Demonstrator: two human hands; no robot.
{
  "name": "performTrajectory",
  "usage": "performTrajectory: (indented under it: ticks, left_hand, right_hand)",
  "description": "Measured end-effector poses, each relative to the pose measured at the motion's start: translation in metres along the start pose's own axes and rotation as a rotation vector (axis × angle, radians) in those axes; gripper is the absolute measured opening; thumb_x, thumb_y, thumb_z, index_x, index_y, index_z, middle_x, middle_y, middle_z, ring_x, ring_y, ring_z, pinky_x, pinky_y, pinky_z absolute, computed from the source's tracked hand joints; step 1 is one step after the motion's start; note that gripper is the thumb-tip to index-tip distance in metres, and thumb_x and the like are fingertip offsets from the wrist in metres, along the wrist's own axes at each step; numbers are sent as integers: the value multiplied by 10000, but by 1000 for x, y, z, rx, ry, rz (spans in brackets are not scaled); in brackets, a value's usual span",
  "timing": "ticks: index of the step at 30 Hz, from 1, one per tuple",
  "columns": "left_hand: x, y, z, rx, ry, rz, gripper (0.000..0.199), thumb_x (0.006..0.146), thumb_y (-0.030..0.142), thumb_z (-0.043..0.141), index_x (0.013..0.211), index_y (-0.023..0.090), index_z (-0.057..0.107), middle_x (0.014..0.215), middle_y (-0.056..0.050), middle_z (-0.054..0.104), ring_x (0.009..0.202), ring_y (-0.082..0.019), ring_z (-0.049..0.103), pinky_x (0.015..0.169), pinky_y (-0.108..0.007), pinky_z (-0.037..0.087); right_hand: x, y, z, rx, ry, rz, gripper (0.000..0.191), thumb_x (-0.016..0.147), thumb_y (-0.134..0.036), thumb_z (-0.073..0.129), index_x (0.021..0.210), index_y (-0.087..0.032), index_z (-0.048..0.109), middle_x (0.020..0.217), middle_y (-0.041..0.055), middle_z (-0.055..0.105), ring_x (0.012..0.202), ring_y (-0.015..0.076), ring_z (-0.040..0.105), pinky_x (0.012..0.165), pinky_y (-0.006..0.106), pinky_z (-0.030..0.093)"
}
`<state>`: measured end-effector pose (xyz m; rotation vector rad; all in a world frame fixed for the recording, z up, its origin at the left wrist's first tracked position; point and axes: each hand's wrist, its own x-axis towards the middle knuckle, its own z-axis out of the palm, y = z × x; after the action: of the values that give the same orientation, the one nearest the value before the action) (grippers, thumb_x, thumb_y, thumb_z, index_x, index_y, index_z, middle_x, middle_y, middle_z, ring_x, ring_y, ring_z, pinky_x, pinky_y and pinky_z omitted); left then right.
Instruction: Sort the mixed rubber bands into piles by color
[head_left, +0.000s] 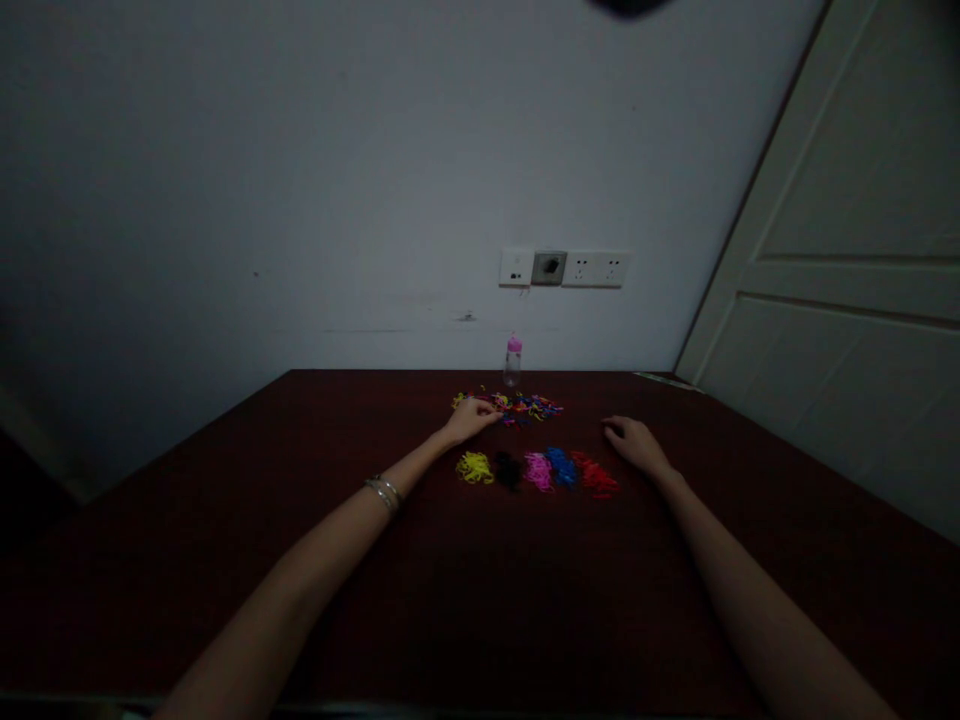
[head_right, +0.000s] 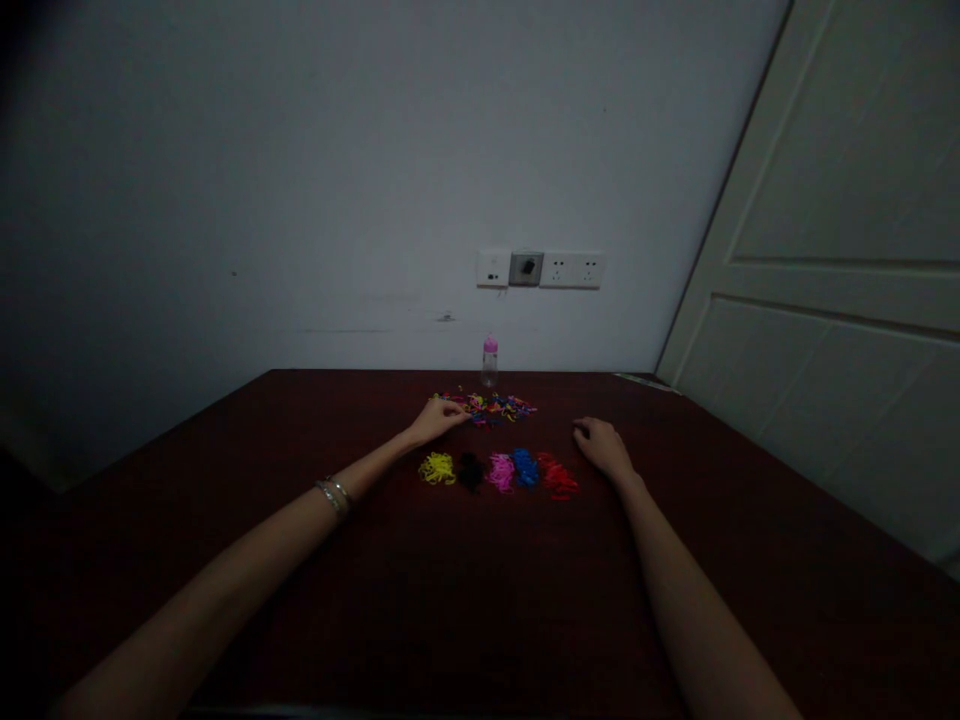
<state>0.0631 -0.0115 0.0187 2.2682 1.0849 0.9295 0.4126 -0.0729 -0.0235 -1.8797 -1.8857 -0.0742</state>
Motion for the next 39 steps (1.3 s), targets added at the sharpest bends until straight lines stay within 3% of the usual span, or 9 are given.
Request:
performTrajectory:
  ticks: [5, 9, 18, 28, 32, 39]
  left_hand:
    - [-6, -37, -18, -85, 199, -185, 410, 701, 490, 570, 683, 103, 706, 507, 0, 543, 524, -108, 442, 519, -222, 293]
    - [-7, -50, -22, -211, 299, -283, 467, 698, 551, 537, 662, 108, 681, 420, 27, 443, 443, -86, 369, 475, -216, 262]
    - [-12, -45, -21, -258, 270, -250, 514, 701, 585, 510, 681, 101, 683, 416, 33, 427, 425, -80, 350, 470, -216, 248]
    - [-13, -48, -20, -248, 260, -230, 504, 704, 583, 506, 674, 109, 674, 418, 36, 426, 430, -84, 366, 474, -214, 265]
    - [-13, -48, -21, -249, 252, -226, 500, 703, 578, 508, 671, 107, 672, 419, 35, 426, 436, -84, 369, 476, -213, 268]
    - [-14, -45, -21, -229, 249, -244, 501, 708, 571, 500, 669, 103, 672, 419, 34, 426, 437, -85, 370, 481, -214, 272]
  right_hand:
    - [0, -2, -1, -20, 2, -5, 391, 824, -288, 406, 1102, -118, 623, 1157, 123, 615, 1088, 225, 549, 957, 338, 395]
    - [-1, -4, -3, -27, 4, -6, 389, 821, -281, 406, 1102, -123, 624, 1144, 121, 621, 1067, 220, 560, 946, 335, 402]
    - [0, -21, -11, -133, -20, -2, 368, 848, -314, 395, 1086, -184, 644, 1197, 109, 586, 1064, 246, 548, 880, 360, 435]
    - [30, -67, -12, -194, -156, -214, 342, 869, -331, 416, 1098, -201, 634, 1196, 101, 564, 1074, 222, 517, 913, 318, 401]
    - [39, -73, -12, -246, -222, -223, 300, 865, -291, 438, 1079, -218, 634, 1191, 97, 553, 1069, 218, 519, 868, 301, 421]
    - [45, -85, -13, -268, -225, -210, 260, 865, -268, 440, 989, -212, 662, 1173, 97, 549, 1030, 211, 540, 779, 269, 450]
